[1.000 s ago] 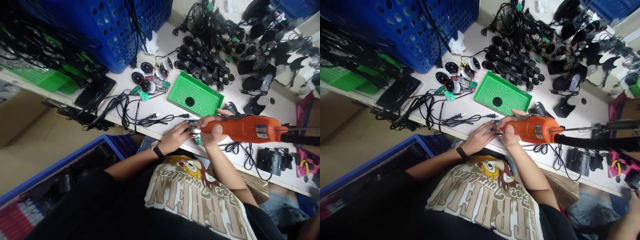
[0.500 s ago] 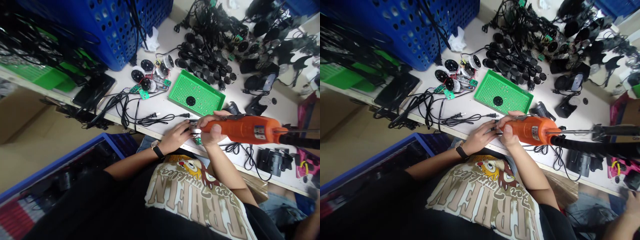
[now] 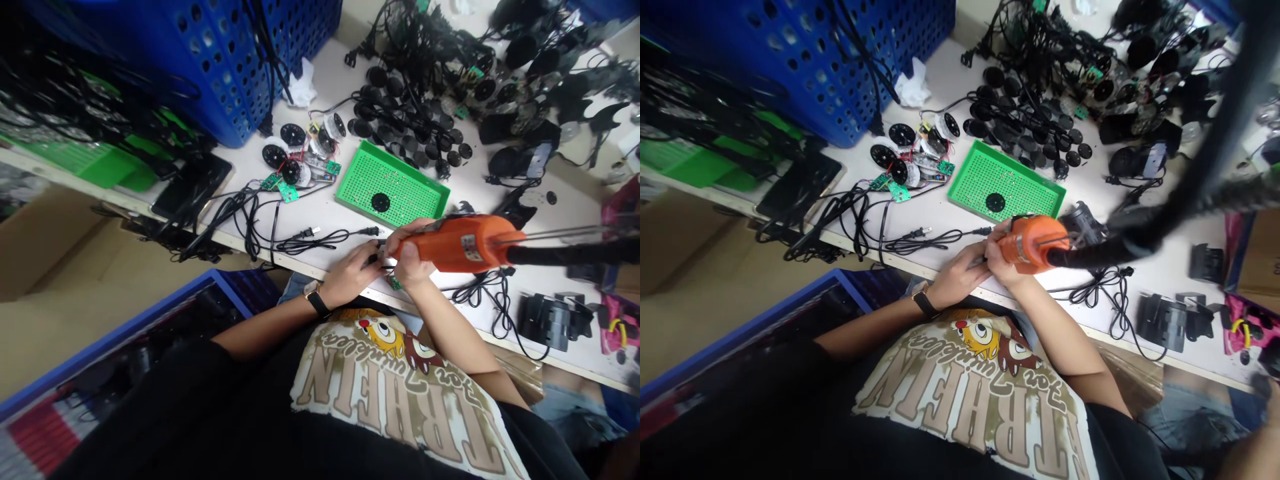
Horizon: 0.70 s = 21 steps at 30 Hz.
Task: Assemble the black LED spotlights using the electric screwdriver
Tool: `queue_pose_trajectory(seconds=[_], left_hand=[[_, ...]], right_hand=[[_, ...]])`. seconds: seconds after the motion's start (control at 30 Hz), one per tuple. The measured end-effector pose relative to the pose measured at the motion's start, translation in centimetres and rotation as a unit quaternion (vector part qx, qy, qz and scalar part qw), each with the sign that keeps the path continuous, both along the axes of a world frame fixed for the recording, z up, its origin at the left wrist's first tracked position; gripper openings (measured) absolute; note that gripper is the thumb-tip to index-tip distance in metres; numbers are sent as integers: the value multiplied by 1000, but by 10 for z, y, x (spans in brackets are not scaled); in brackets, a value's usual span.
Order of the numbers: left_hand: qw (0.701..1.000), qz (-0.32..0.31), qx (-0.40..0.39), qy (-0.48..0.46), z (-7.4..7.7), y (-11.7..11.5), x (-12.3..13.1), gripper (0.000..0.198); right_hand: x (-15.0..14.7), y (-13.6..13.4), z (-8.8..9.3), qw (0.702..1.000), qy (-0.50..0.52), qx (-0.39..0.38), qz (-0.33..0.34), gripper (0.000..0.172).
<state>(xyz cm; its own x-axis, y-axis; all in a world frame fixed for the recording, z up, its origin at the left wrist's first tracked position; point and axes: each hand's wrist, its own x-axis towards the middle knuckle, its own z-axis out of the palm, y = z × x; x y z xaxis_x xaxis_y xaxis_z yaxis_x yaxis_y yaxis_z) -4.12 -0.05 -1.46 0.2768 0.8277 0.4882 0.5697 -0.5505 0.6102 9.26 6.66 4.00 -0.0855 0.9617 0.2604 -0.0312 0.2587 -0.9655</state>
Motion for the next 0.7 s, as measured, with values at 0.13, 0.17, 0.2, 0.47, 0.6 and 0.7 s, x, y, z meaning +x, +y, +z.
queue_pose_trajectory(seconds=[0.13, 0.17, 0.2, 0.47, 0.6, 0.7], left_hand=[[1000, -1, 25, -16, 1, 1, -1, 20], [999, -2, 27, -23, 3, 1, -2, 19], [999, -5, 25, -29, 5, 1, -3, 17], [995, -11, -38, -90, 30, 20, -6, 29], [998, -30, -23, -56, 28, 32, 5, 38], [998, -30, -13, -57, 21, 36, 10, 30]], right_hand=[[-4, 4, 26, 995, 80, 50, -32, 38], [-3, 5, 35, 991, 97, 60, -65, 37], [0, 5, 43, 986, 109, 74, -103, 38], [20, 1, 37, 974, 109, 102, -168, 38], [20, 1, 23, 976, 109, 97, -161, 40], [22, 1, 19, 978, 119, 93, -144, 36]])
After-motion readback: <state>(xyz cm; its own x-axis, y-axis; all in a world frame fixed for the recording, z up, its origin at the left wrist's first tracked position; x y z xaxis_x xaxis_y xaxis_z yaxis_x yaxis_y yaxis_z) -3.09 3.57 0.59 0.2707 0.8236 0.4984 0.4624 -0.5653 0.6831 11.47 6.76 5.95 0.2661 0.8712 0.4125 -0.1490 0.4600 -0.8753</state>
